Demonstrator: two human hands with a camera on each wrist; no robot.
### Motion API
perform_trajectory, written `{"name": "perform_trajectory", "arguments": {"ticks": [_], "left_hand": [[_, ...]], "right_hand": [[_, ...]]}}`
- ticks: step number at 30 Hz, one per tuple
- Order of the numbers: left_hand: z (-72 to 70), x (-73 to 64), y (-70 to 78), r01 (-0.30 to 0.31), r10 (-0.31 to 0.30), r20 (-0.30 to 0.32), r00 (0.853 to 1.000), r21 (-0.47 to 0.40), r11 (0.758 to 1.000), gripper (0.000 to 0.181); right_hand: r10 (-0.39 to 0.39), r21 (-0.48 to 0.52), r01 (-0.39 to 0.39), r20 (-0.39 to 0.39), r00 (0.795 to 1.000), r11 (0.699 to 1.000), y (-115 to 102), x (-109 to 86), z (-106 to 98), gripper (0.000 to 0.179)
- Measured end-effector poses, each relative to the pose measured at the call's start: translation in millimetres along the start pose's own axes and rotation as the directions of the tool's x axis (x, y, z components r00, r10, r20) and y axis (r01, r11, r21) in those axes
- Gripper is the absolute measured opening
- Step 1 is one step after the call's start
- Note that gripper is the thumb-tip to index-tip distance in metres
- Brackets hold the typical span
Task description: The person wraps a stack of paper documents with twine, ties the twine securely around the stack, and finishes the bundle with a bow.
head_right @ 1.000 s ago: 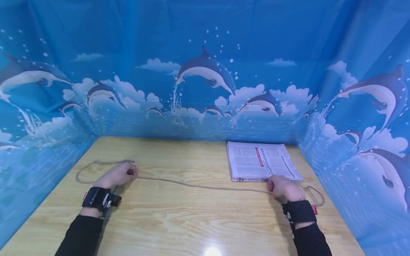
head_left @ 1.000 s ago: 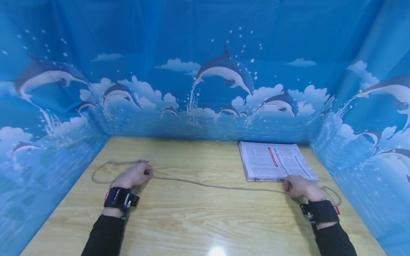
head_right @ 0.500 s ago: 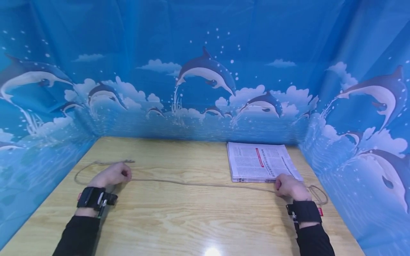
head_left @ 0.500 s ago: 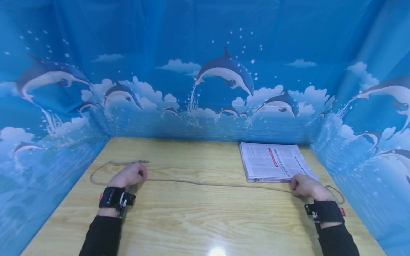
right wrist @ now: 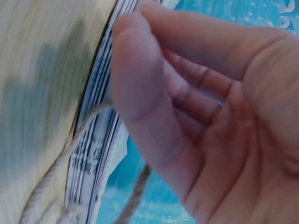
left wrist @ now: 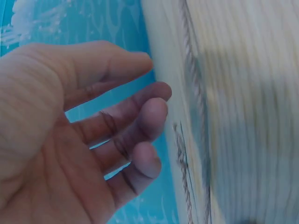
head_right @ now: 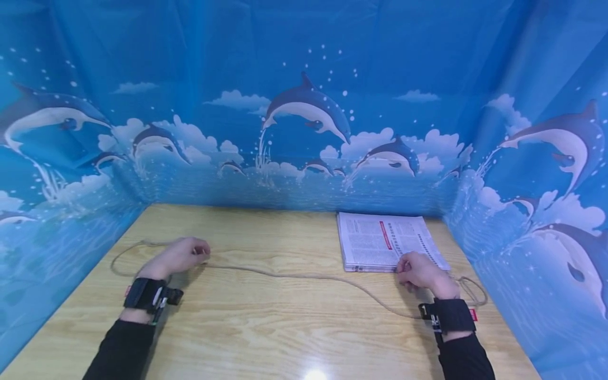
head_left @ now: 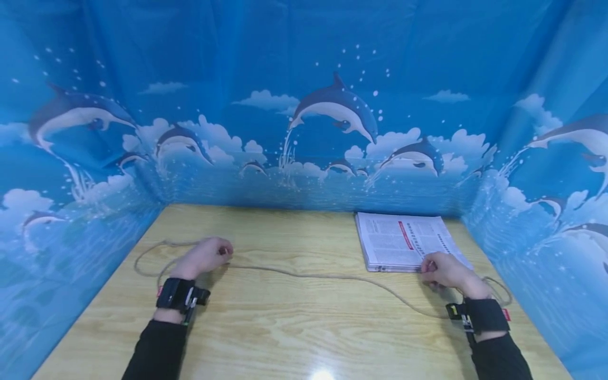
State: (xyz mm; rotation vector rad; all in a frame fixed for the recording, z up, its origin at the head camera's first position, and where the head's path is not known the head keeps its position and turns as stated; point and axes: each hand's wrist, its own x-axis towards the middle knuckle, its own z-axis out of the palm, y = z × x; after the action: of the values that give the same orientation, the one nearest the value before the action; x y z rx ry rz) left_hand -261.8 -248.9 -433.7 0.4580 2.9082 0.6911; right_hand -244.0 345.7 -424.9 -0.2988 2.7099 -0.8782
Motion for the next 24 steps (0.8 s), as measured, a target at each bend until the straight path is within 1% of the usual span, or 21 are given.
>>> {"name": "perform_trajectory", "arguments": {"ticks": [2,3,5,6,7,10,12,13,15,16,19,21,24], "left_hand": [[3.3,3.4,5.8,-0.018,0.018,-0.005,1.0,0.002,1.0,0.017],[5.2,5.0,8.9,-0.017,0.017,-0.008,1.0,0.005,1.0,0.017],[8.6,8.0,15.2,-0.02,0.02,-0.011,1.0,0.003,1.0,0.018],[10.7,9.6,18.1,-0.017,0.018,-0.013,1.0,0.009,1.0,0.018],[12.4,10.9,21.5,-0.023,0.023,-0.013,1.0,0.014,1.0,0.019],[19.1,15.5,29.7,-0.032,0.032,-0.016,0.999,0.032,0.999,0.017],[24.2,18.6,35.4,-0.026,0.027,-0.017,1.0,0.048,0.999,0.015],[26.7,20.1,38.3,-0.025,0.026,-0.016,1.0,0.055,0.998,0.014],[31.7,23.3,44.4,-0.022,0.023,-0.016,1.0,0.071,0.997,0.012],[34.0,24.7,47.5,-0.031,0.032,-0.017,0.999,0.08,0.996,0.012],[41.1,28.3,56.0,-0.048,0.05,-0.019,0.999,0.098,0.994,0.011],[44.9,29.3,61.0,-0.057,0.06,-0.023,0.998,0.112,0.992,0.011],[49.7,30.3,68.3,-0.06,0.063,-0.022,0.998,0.144,0.988,0.009]], "right_hand": [[-0.002,0.039,0.003,-0.031,1.0,0.999,-1.5,2.5,0.0,0.008],[-0.007,0.05,0.009,-0.047,0.999,0.999,-2.1,3.5,-0.7,0.008],[-0.027,0.042,0.031,-0.091,0.996,0.999,-3.7,5.4,-3.6,0.01],[-0.03,0.015,0.032,-0.122,0.992,0.999,-4.4,6.1,-5.3,0.011],[-0.049,-0.019,0.047,-0.158,0.986,0.999,-4.5,6.5,-7.7,0.013],[-0.074,-0.111,0.046,-0.262,0.962,0.993,-2.8,7.2,-14.0,0.017],[-0.069,-0.151,0.022,-0.316,0.946,0.988,1.5,6.6,-17.0,0.024],[-0.063,-0.162,0.009,-0.33,0.942,0.987,3.9,5.8,-18.6,0.028],[-0.011,-0.169,-0.048,-0.331,0.943,0.984,9.3,3.4,-21.5,0.04],[0.023,-0.171,-0.083,-0.325,0.946,0.982,11.8,1.7,-23.2,0.047],[0.134,-0.168,-0.186,-0.278,0.951,0.968,18.8,-2.2,-28.3,0.066],[0.194,-0.15,-0.235,-0.244,0.95,0.96,22.6,-3.6,-30.9,0.074],[0.235,-0.154,-0.268,-0.206,0.95,0.951,27.5,-3.8,-33.3,0.076]]}}
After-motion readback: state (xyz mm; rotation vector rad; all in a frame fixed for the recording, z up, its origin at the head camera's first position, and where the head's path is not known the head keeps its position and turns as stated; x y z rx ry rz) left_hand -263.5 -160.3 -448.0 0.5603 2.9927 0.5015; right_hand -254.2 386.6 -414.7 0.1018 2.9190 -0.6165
